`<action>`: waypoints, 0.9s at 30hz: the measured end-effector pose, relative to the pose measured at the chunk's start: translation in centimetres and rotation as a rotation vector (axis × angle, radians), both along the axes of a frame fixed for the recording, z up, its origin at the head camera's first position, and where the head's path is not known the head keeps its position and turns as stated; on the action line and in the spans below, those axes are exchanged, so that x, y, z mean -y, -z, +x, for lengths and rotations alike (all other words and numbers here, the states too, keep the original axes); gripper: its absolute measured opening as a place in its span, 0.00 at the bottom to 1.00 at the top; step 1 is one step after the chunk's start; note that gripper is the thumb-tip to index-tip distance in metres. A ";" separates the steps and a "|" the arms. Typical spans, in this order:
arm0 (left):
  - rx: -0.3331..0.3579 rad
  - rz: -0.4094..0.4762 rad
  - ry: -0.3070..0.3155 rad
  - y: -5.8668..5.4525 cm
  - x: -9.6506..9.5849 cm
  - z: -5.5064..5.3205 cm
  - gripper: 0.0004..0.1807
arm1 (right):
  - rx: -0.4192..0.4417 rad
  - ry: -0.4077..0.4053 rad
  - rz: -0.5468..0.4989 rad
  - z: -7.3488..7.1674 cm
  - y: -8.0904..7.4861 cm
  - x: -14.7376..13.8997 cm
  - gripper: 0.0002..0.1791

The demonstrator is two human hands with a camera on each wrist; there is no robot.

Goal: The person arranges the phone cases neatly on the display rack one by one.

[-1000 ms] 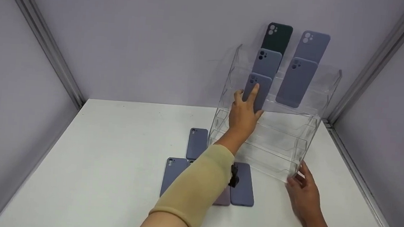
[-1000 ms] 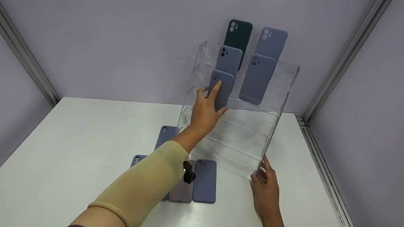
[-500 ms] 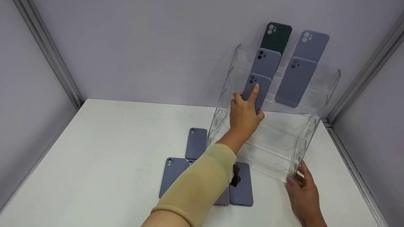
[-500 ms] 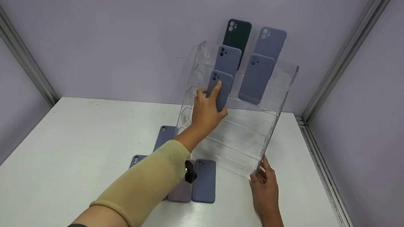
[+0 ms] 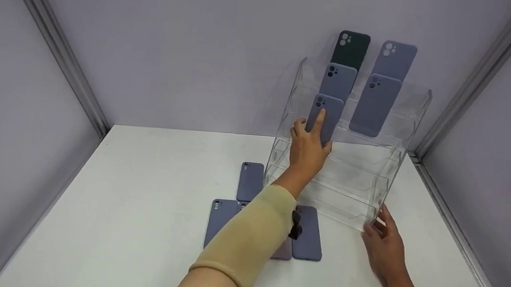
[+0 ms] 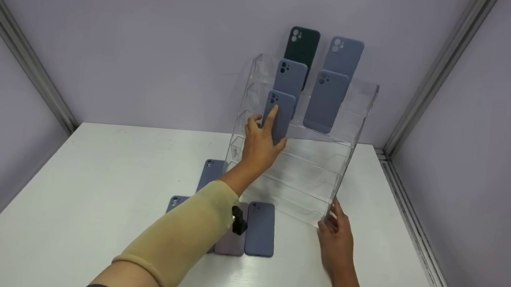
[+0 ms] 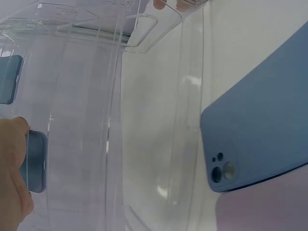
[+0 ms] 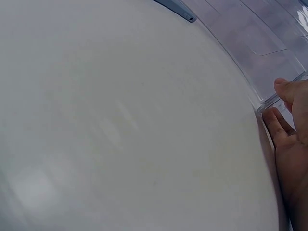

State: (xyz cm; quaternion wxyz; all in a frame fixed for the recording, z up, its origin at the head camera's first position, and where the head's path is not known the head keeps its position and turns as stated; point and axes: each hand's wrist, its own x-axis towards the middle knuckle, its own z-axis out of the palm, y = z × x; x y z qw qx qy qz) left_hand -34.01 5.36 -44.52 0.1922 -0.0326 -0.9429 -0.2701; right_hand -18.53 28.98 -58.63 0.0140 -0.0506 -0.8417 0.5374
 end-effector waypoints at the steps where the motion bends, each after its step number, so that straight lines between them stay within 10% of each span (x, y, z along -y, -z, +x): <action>1: -0.014 0.003 0.008 0.2 0.2 0.1 0.50 | -0.003 -0.002 -0.003 0.0 0.1 0.0 0.48; 13: -0.240 -0.030 0.017 2.0 3.6 2.7 0.40 | -0.017 -0.011 -0.013 -0.3 0.6 -0.1 0.48; 27: -0.211 -0.024 -0.064 3.6 12.7 9.3 0.41 | 0.015 -0.009 -0.012 -0.2 0.3 0.0 0.49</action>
